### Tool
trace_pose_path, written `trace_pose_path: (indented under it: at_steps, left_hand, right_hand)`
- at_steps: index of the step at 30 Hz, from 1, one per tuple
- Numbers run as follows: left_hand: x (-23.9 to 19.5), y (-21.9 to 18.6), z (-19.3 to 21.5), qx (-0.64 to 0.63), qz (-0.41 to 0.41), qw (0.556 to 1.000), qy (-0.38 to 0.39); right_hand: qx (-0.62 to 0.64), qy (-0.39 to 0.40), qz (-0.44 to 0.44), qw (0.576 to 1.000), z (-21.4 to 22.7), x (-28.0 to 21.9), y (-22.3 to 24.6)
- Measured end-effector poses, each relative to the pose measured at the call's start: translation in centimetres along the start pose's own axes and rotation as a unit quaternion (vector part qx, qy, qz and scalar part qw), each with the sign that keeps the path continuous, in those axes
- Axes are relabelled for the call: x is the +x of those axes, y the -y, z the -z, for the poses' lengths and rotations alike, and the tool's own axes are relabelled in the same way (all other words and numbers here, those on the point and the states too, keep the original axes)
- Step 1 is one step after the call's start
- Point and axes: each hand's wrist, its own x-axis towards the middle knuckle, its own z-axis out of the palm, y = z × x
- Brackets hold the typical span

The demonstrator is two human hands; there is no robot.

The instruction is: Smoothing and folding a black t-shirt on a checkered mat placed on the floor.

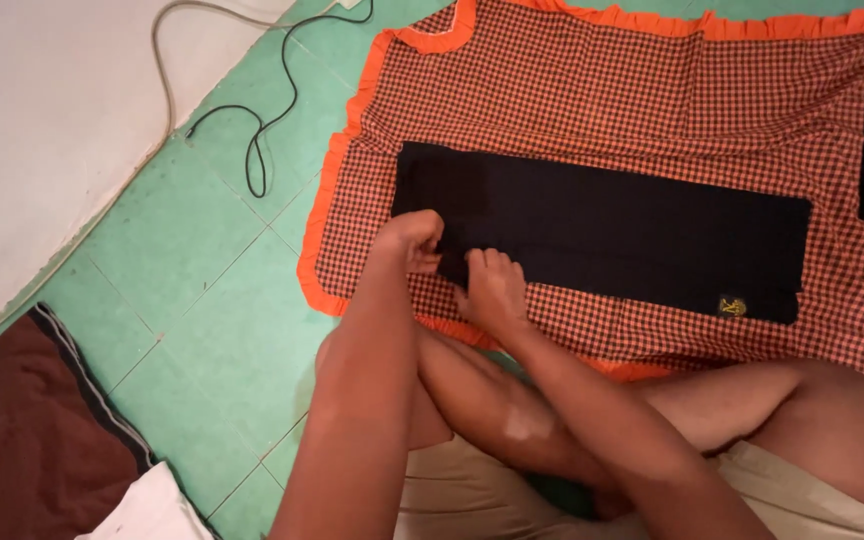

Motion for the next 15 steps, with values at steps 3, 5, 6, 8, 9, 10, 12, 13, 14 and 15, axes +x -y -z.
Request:
trace_pose_path:
  at_steps: [3,5,6,8,9,10,12,13,14,15]
  left_hand:
    - [-5.3,-1.5,0.1,-0.044,-0.04,0.998,0.011]
    - [-5.7,-1.8,0.1,-0.047,-0.054,0.997,0.005]
    - [-5.8,-2.2,0.1,-0.051,-0.068,0.996,-0.002]
    - [-5.7,-2.5,0.4,-0.039,-0.074,0.996,-0.002]
    - [-5.6,-2.7,0.5,-0.028,-0.081,0.996,-0.005]
    - [-5.3,-3.2,0.4,-0.028,-0.082,0.996,-0.003]
    - [-4.6,-4.1,0.5,-0.047,-0.091,0.995,-0.016]
    - [-5.1,-4.4,0.6,-0.046,-0.092,0.995,-0.016]
    - [-5.6,-4.7,0.7,-0.01,-0.132,0.99,-0.056]
    - [-6.1,-4.8,0.7,0.027,-0.169,0.981,-0.095]
  right_hand:
    - [0.058,0.009,-0.032,0.998,-0.4,0.3,-1.8]
    - [0.1,0.038,-0.067,0.992,1.4,1.4,-3.0]
    - [0.141,0.067,-0.101,0.983,2.3,2.1,-3.7]
    - [0.193,0.064,-0.128,0.971,2.1,3.2,-5.7]
    - [0.245,0.059,-0.152,0.956,2.0,3.8,-6.7]
    - [0.243,0.058,-0.152,0.956,2.9,4.6,-7.1]
    - [0.344,0.02,-0.186,0.92,4.4,6.2,-7.4]
    - [0.344,0.019,-0.186,0.92,4.5,7.0,-7.8]
    - [0.333,0.038,-0.208,0.919,4.5,7.7,-8.2]
    - [0.321,0.058,-0.23,0.917,4.6,8.3,-8.5]
